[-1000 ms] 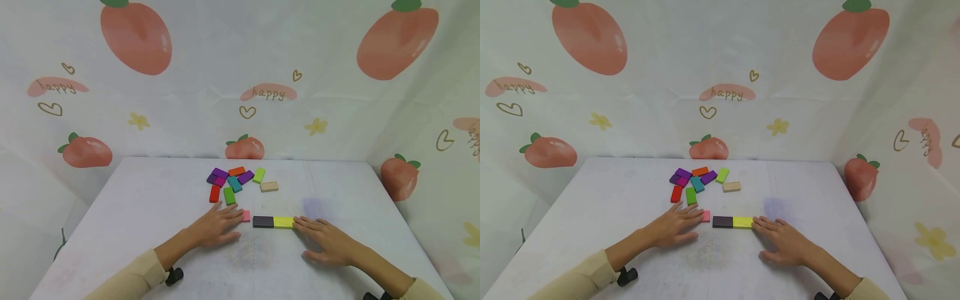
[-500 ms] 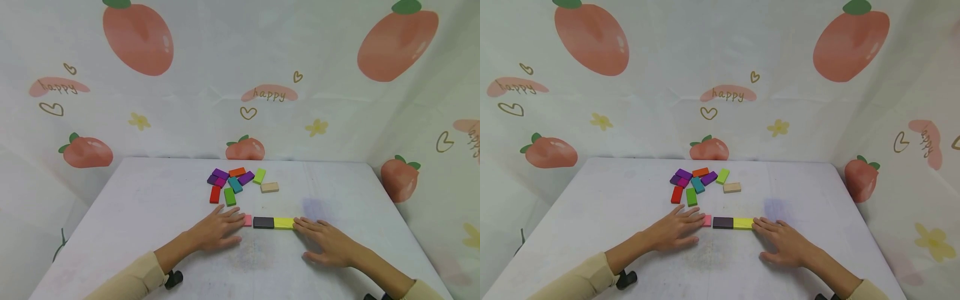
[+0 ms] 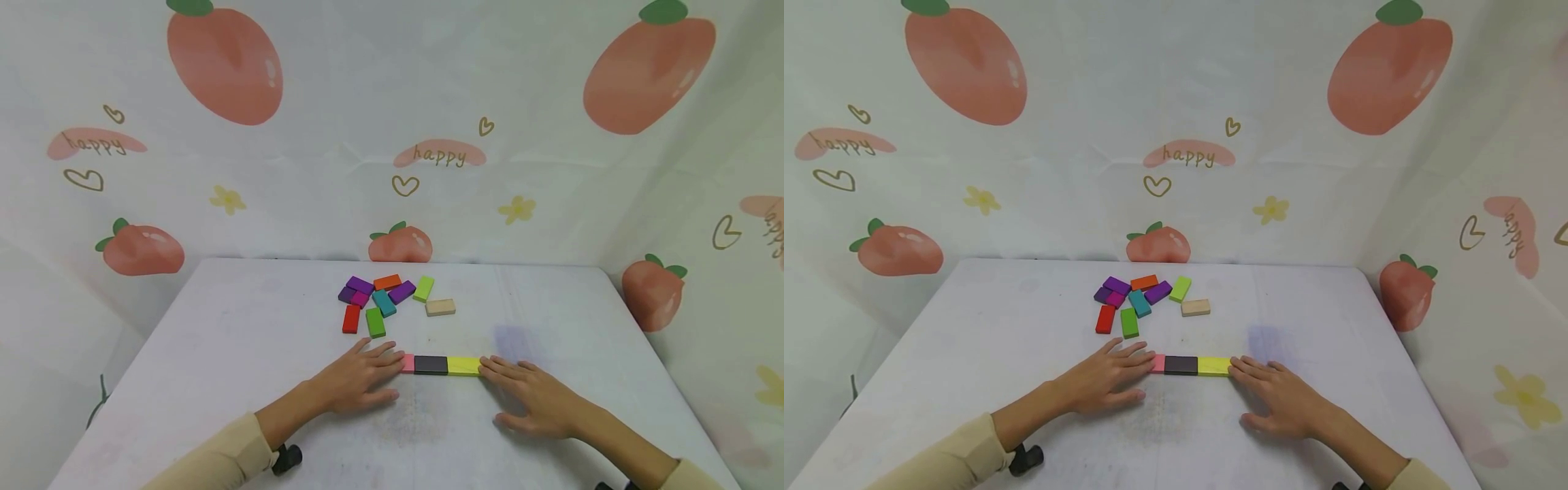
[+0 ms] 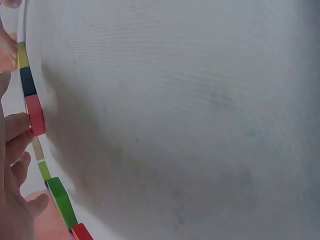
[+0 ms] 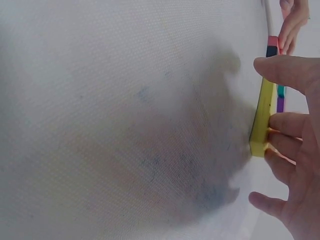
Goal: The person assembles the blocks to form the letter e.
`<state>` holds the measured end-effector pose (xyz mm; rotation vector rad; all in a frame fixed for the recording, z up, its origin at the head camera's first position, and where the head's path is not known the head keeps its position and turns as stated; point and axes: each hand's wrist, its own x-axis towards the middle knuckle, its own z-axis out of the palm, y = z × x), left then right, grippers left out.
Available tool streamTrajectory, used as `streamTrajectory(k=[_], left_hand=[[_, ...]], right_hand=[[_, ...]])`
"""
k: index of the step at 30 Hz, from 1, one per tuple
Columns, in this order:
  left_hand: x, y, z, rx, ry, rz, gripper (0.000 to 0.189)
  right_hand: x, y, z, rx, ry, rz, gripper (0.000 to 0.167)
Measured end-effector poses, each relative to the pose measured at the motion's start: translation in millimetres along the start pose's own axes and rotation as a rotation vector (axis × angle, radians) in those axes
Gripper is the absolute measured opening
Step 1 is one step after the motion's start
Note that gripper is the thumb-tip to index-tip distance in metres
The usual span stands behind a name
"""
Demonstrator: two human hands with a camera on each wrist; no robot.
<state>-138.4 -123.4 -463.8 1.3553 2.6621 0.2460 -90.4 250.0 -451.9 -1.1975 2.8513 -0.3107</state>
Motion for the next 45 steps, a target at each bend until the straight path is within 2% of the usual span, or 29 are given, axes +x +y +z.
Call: streamTrajectory(k=[12, 18, 23, 26, 29, 37, 42, 45], left_hand=[[5.8, 7.2, -6.7, -0.009, 0.012, -0.010, 0.058], [12.4, 12.5, -10.7, -0.013, -0.008, -0.030, 0.055], [15.9, 11.1, -11.7, 0.007, -0.026, -0.034, 0.053], [17.7, 9.7, -16.0, 0.016, -0.038, -0.025, 0.051], [21.6, 9.9, -23.7, -0.012, -0.052, -0.045, 0.050], [51.0, 7.6, -40.1, -0.048, -0.023, -0.124, 0.056], [73.8, 7.6, -45.2, -0.015, 0.014, -0.164, 0.059], [88.1, 9.5, -44.4, 0.008, 0.001, -0.205, 0.061]], right_hand=[[-0.4, 0, 1, -0.035, 0.035, -0.010, 0.069], [0.4, -1, 1, -0.053, 0.044, -0.017, 0.068], [0.5, -2, 0, -0.055, 0.049, -0.020, 0.067], [-0.1, -3, 0, -0.049, 0.063, -0.031, 0.067], [-1.2, -4, 1, -0.042, 0.062, -0.043, 0.066], [-0.7, -5, 1, -0.013, 0.030, -0.031, 0.065], [0.7, -6, -1, 0.001, -0.002, -0.008, 0.066], [1.5, -6, -3, 0.007, -0.018, -0.008, 0.065]])
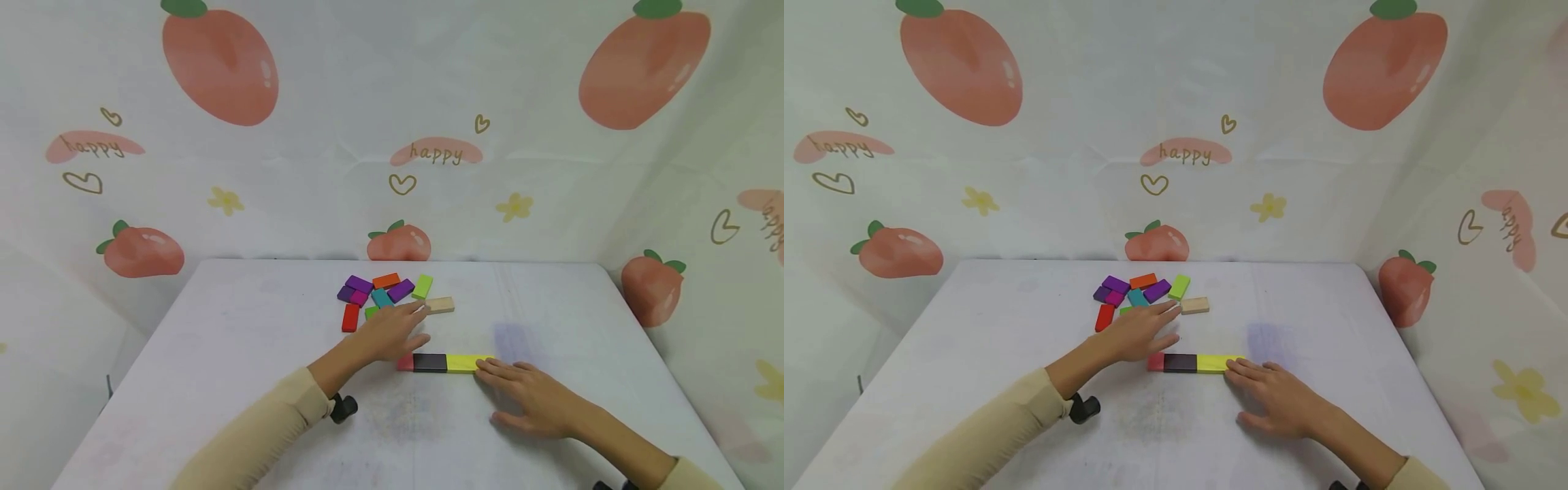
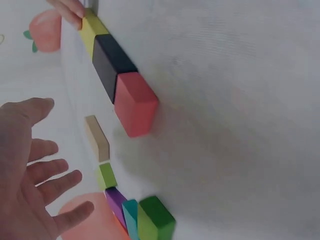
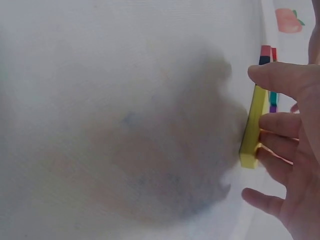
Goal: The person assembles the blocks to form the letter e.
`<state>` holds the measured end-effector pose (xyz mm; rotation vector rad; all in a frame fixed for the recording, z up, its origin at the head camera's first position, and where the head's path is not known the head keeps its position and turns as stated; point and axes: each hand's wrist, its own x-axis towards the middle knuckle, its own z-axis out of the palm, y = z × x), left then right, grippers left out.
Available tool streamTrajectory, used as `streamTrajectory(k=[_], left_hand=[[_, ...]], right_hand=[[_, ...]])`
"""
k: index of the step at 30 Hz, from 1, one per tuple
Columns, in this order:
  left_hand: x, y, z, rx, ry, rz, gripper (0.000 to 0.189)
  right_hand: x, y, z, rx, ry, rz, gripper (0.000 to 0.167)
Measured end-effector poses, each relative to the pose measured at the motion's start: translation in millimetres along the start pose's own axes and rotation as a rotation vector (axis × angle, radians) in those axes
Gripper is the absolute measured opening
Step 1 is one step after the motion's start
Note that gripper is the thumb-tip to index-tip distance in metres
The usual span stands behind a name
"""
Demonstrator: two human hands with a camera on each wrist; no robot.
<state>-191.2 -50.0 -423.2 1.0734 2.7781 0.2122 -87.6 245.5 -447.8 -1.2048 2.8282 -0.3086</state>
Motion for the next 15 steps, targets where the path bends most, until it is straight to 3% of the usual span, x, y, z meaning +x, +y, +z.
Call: streamTrajectory(k=[7, 15], left_hand=[[30.0, 16.1, 5.3, 0.010, -0.066, -0.090, 0.061], [51.4, 30.1, 20.9, 0.000, -0.059, -0.177, 0.060]], right_hand=[[-0.2, 1, -3, 0.001, 0.005, -0.014, 0.063], [-0.5, 2, 0, 0.007, 0.010, -0.014, 0.063]])
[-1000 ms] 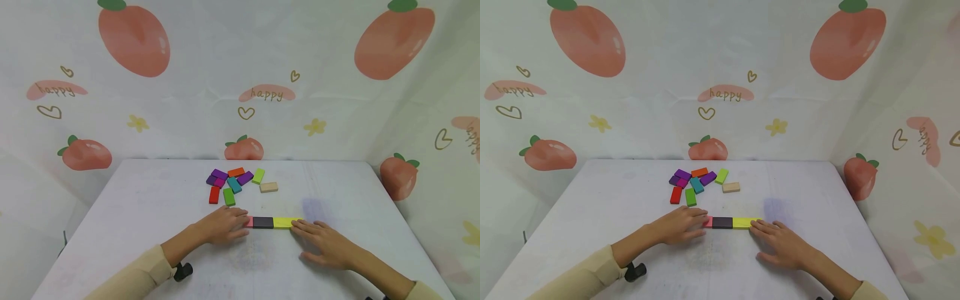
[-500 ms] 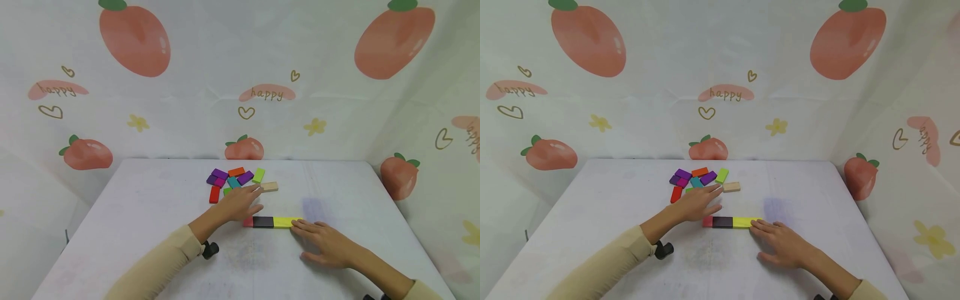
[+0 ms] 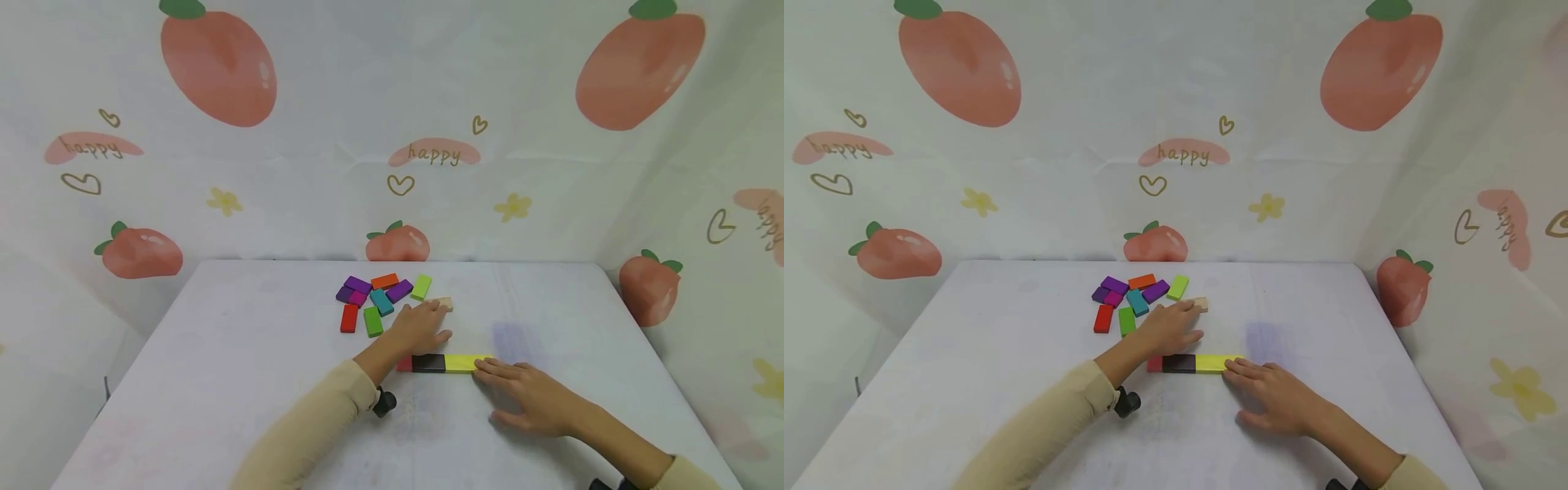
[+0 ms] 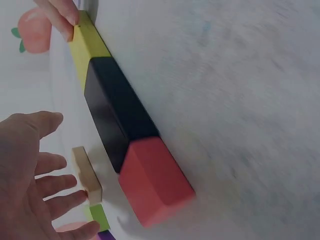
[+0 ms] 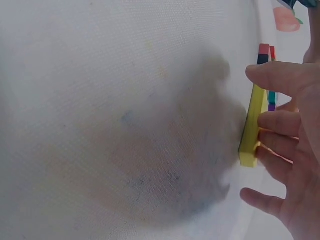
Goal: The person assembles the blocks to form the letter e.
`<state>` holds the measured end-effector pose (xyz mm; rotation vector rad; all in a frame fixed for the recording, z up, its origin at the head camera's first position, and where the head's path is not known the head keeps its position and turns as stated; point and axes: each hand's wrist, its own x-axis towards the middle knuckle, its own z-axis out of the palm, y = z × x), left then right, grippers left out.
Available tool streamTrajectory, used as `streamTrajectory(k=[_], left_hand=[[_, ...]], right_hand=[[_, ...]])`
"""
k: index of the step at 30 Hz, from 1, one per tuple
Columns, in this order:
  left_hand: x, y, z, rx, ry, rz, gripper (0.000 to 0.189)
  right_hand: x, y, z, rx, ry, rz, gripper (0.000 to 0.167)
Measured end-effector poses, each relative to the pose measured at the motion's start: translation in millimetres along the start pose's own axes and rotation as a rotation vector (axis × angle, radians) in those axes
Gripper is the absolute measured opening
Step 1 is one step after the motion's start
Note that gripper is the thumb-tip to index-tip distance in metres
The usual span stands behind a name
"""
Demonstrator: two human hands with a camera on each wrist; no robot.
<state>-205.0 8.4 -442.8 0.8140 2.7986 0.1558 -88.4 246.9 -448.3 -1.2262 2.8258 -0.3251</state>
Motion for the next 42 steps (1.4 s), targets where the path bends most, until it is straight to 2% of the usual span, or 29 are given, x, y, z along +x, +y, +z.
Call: streamTrajectory(k=[9, 17, 21, 27, 36, 42], left_hand=[[10.0, 7.5, -0.4, 0.008, 0.013, -0.049, 0.062], [14.2, 10.1, 4.1, 0.045, 0.023, -0.056, 0.057], [13.9, 11.4, 3.9, 0.050, 0.026, -0.052, 0.057], [10.9, 12.2, 4.5, 0.028, -0.009, -0.010, 0.063], [8.9, 8.9, 8.6, -0.063, -0.087, 0.087, 0.073], [7.8, 13.3, 11.2, -0.088, -0.080, 0.146, 0.073]], right_hand=[[0.5, 2, 0, -0.011, 0.004, -0.005, 0.063], [0.9, 2, 1, -0.031, 0.061, -0.042, 0.061], [0.9, 2, 1, -0.037, 0.061, -0.044, 0.061], [0.5, 2, 1, -0.023, 0.050, -0.038, 0.062], [2.0, 2, -1, -0.008, 0.022, -0.026, 0.061], [1.1, 1, -1, 0.002, 0.026, -0.027, 0.061]])
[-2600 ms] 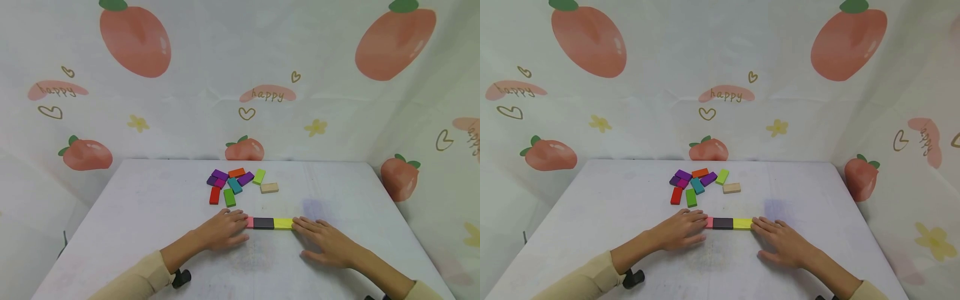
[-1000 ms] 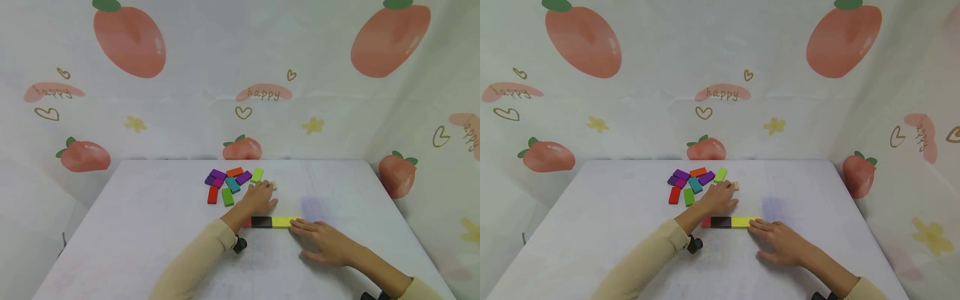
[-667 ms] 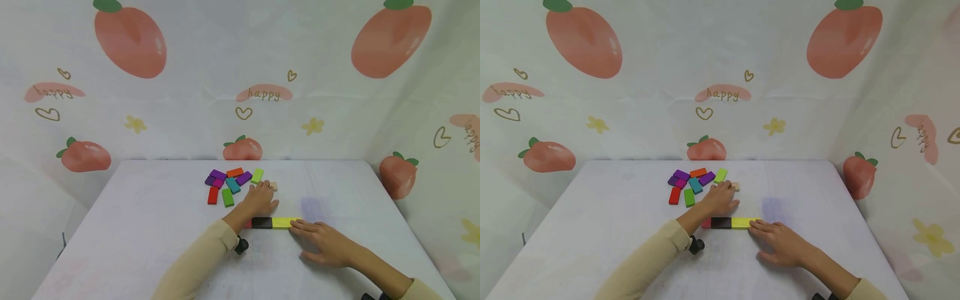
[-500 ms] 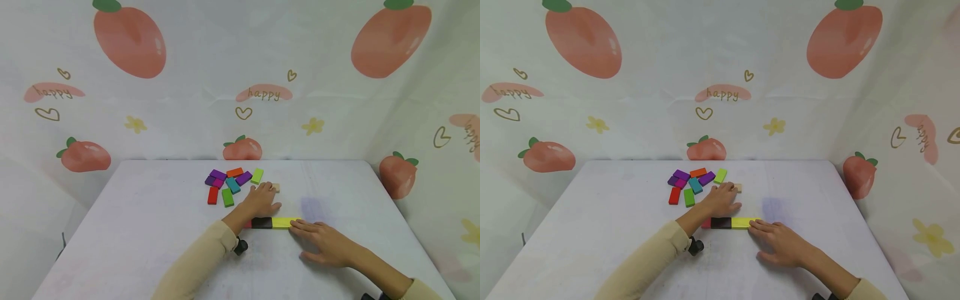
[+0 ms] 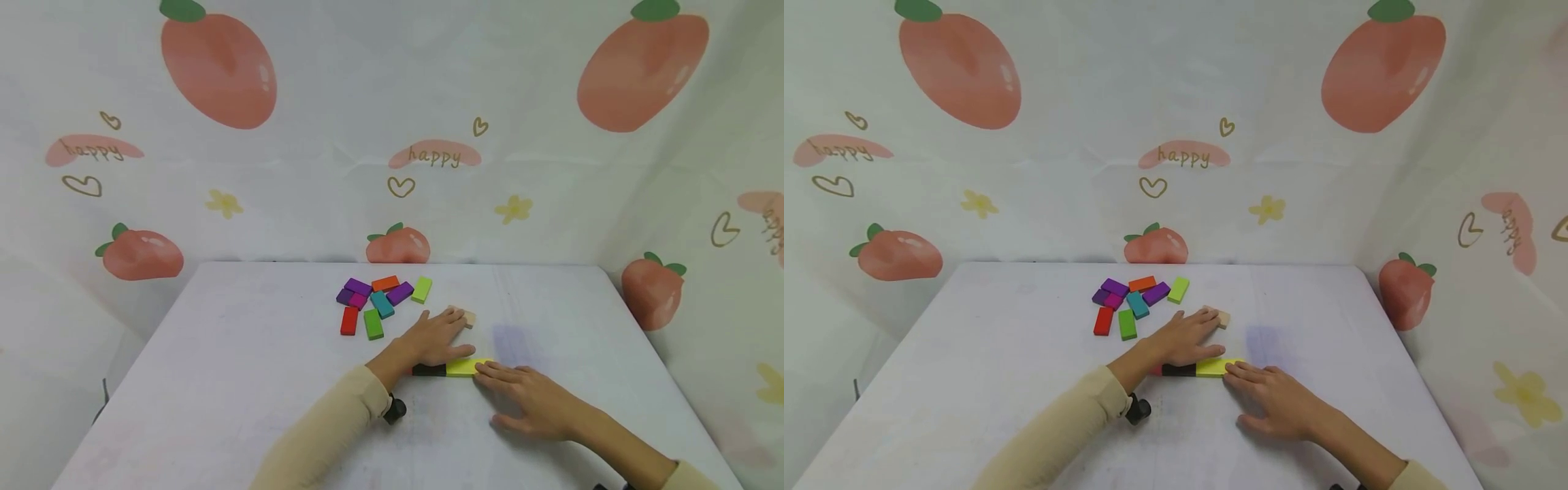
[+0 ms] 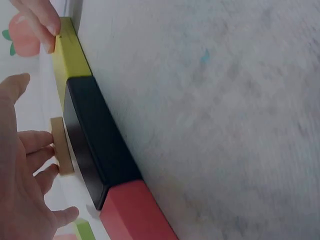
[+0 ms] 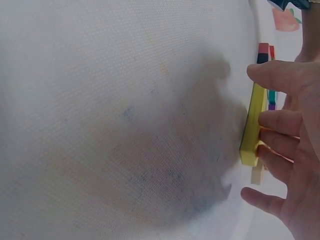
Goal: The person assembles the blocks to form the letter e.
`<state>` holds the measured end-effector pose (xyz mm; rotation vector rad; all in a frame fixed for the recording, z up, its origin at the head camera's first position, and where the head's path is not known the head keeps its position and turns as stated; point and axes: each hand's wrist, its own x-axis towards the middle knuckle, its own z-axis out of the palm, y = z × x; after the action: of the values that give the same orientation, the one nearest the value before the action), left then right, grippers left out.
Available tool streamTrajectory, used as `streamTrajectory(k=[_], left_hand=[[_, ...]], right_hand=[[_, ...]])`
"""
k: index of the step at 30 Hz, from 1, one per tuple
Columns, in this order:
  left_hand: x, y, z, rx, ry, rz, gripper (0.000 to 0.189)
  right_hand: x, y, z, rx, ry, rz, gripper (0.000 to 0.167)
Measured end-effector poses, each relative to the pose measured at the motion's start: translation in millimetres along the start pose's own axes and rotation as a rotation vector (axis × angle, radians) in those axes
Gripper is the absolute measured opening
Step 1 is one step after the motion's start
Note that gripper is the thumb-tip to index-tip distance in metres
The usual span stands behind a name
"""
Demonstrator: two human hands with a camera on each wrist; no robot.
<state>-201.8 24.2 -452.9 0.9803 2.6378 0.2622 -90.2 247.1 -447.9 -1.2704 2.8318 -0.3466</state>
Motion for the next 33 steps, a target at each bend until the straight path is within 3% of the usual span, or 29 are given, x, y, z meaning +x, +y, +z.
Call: streamTrajectory(k=[10, 21, 27, 33], left_hand=[[-2.9, 1.7, 4.0, -0.025, -0.015, 0.094, 0.078], [-4.8, 6.2, 9.3, 0.029, -0.002, 0.233, 0.078], [-3.4, 10.4, 11.4, 0.054, 0.014, 0.267, 0.077], [-2.1, 16.0, 12.5, 0.040, -0.014, 0.295, 0.075]], right_hand=[[0.0, 3, 3, -0.015, 0.031, -0.021, 0.063], [-1.9, 2, 1, -0.028, 0.044, -0.034, 0.063], [-2.1, 3, 2, -0.038, 0.062, -0.041, 0.064], [-2.7, 3, 3, -0.018, 0.052, -0.027, 0.063]])
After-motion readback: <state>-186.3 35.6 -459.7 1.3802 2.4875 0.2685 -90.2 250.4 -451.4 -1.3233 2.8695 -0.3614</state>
